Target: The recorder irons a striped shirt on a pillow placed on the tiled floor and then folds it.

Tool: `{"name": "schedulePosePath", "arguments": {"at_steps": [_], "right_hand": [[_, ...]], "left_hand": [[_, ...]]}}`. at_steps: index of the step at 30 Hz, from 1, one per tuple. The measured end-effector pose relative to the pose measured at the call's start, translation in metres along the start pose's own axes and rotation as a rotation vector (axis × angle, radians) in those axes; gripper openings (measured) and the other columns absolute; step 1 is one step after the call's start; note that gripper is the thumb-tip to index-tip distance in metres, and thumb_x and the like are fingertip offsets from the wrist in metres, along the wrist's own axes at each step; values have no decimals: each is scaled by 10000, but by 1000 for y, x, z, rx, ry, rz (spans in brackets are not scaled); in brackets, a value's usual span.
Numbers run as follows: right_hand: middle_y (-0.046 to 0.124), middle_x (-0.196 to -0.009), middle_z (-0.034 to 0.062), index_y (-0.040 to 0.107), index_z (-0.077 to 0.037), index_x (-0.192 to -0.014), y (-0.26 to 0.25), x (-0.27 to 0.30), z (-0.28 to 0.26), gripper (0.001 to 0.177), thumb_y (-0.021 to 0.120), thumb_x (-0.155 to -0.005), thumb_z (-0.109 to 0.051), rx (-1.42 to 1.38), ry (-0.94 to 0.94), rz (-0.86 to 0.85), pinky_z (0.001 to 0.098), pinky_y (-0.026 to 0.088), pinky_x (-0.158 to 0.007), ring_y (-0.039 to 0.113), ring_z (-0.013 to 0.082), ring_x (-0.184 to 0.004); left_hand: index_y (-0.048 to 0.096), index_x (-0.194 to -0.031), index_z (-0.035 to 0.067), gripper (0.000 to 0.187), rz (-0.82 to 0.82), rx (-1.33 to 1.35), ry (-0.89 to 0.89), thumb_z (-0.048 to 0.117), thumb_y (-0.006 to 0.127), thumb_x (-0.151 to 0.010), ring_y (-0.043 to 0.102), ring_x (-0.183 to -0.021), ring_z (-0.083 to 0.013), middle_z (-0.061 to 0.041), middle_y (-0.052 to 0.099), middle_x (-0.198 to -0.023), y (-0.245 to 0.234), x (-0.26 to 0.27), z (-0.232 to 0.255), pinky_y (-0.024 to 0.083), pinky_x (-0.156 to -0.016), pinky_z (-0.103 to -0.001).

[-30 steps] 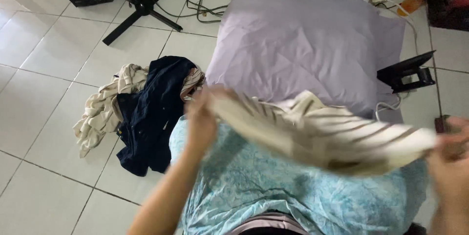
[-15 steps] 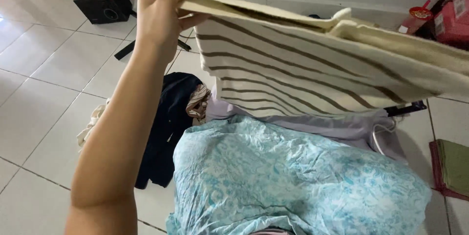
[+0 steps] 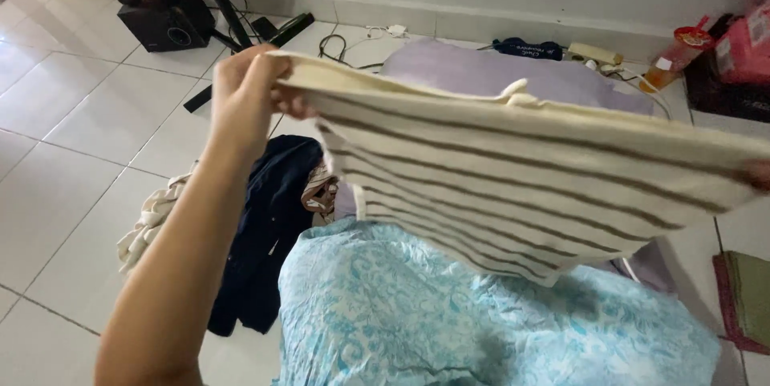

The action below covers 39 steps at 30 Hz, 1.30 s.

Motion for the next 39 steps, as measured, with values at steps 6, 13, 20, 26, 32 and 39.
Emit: {"name": "schedulePosePath", "arguments": {"at_steps": [6, 13, 20, 26, 32, 39], "right_hand": [[752, -1083, 85, 600, -186, -1333, 79, 6, -34, 577, 682, -845, -481, -13, 34, -155, 402, 600, -794, 755, 240, -910], [772, -1116, 114, 605, -145, -1356, 166, -25, -80, 592, 657, -921, -542, -257, -169, -303, 420, 591, -822, 765, 260, -953], [676, -911, 194, 646, -7, -1266, 218, -145, 17, 514, 612, -982, -435, -753, -153, 215, 414, 521, -679, 593, 273, -777], [725, -989, 145, 516, 2, -1307, 281, -214, 154, 543, 649, -924, -359, -776, 141, 155, 347, 612, -690, 734, 244, -830], [759, -1028, 239, 389, -13, -1462, 239, -198, 102, 690, 698, -955, -364, -355, 320, 159, 403, 591, -805, 749, 262, -889], [738, -1120, 85, 635, -95, -1273, 257, -214, 112, 423, 703, -911, -302, -487, 12, 307, 338, 570, -787, 738, 186, -868]], "left_hand": [[618, -1101, -115, 321, 123, -21, -26, 175, 548, -983, 717, -667, -213, -205, 660, -853, -49, -64, -16, 648, -652, -342], [529, -1280, -64, 497, -14, -120, 40, 352, 611, -1022, 730, -902, -280, -216, 662, -1071, 117, -199, -9, 645, -805, -355], [207, -1551, 25, 798, -446, -336, 85, 353, 624, -954, 549, -1280, -390, -265, 465, -1452, 380, -258, -184, 390, -1140, -472], [213, -1597, 47, 751, -833, -383, 137, 277, 598, -995, 431, -1451, -360, -208, 378, -1610, 377, -137, -259, 288, -1242, -454], [586, -1369, 117, 453, -107, -570, -386, 181, 651, -925, 697, -951, -303, -164, 696, -1060, 183, -63, -337, 538, -851, -429], [484, -1260, -26, 567, 141, -261, -628, 259, 769, -861, 672, -784, -225, -153, 620, -1003, 114, -22, -428, 603, -574, -363]]}}
Point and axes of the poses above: each hand's wrist, its own x-axis away from the middle knuckle, its own y-axis out of the palm, z = x × y, the point moved 4 cm from there along -x, towards the middle knuckle
